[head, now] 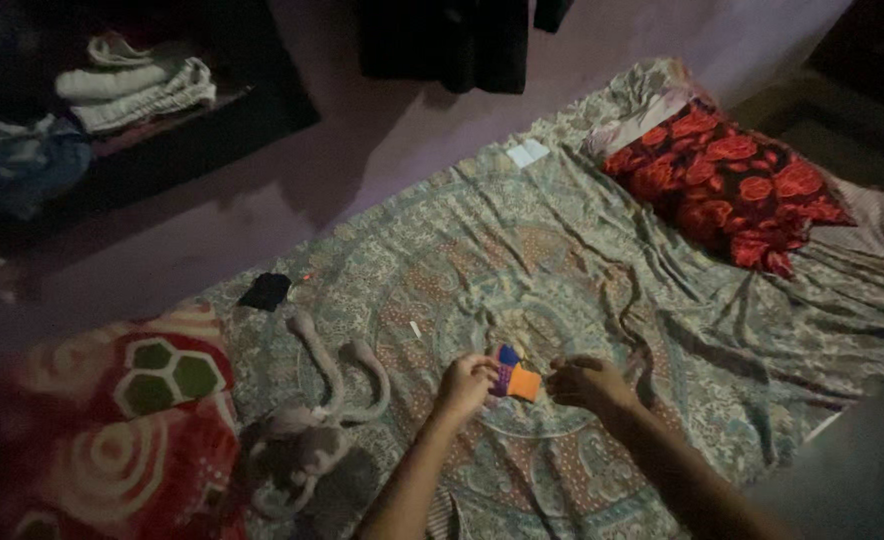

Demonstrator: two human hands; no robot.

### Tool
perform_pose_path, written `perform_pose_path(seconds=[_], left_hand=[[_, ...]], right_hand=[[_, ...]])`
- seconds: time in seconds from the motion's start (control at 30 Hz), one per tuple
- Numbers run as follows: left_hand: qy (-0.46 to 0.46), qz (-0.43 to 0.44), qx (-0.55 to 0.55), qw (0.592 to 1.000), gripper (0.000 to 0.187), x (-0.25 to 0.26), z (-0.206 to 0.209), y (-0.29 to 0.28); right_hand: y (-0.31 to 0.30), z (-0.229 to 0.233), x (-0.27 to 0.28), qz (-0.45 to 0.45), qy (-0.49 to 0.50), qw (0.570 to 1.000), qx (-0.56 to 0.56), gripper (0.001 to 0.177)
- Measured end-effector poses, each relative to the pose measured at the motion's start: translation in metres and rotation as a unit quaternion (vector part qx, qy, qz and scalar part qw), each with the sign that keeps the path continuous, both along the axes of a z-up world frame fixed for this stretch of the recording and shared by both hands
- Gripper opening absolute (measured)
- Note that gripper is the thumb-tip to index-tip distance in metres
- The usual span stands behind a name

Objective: The person hangs a yellow cap and a brown bag on wall hooks, then folds a red shirt on the bed and places it into a wall-mounted storage cubby alongside other clothes.

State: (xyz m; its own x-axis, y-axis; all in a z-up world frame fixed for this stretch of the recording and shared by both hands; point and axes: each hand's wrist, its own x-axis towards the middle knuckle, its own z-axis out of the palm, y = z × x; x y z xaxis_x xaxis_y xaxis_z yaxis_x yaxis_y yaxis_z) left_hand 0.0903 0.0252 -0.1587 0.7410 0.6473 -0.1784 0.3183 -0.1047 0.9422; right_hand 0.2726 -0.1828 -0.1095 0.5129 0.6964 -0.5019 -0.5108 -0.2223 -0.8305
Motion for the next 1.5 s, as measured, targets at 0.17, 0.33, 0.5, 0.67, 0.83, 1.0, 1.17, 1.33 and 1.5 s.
perform_pose_path(seconds=[0.17,0.33,0.5,0.67,0.83,1.0,1.17,1.33,1.5], left_hand=[[0.065,0.012,0.031,0.997,0.022,0.019,-0.016,-0.007],[0.108,0.033,0.034,0.993,0.031,0.037,-0.086,-0.023],[0.096,-0.066,0.226,0.967,0.042,0.051,-0.112,-0.018],[0.227,-0.178,0.328,0.900,0.066,0.060,-0.143,-0.014],[0.310,-0.228,0.236,0.892,0.090,0.070,-0.169,-0.010],[0.278,-0.232,0.226,0.904,0.085,0.070,-0.170,-0.001],[0.366,-0.286,0.154,0.872,0.039,0.087,-0.145,0.015],[0.288,-0.230,0.207,0.906,0.020,0.074,-0.136,0.012],[0.253,-0.214,0.234,0.914,0.042,0.073,-0.126,0.010]], right_hand=[[0.014,-0.068,0.013,0.050,-0.015,0.994,-0.093,0.029],[0.022,-0.159,0.020,0.111,-0.119,0.976,-0.145,0.026],[0.056,-0.210,0.014,0.139,-0.458,0.872,-0.102,0.030],[0.087,-0.243,0.001,0.292,-0.550,0.768,-0.149,0.028],[0.086,-0.291,-0.011,0.197,-0.643,0.724,-0.155,0.047],[0.079,-0.287,-0.014,0.185,-0.663,0.716,-0.117,0.052],[0.102,-0.227,0.013,0.132,-0.412,0.838,-0.333,0.042],[0.127,-0.233,0.058,0.072,-0.596,0.800,-0.001,0.055],[0.132,-0.283,0.061,0.028,-0.429,0.894,-0.126,0.021]])
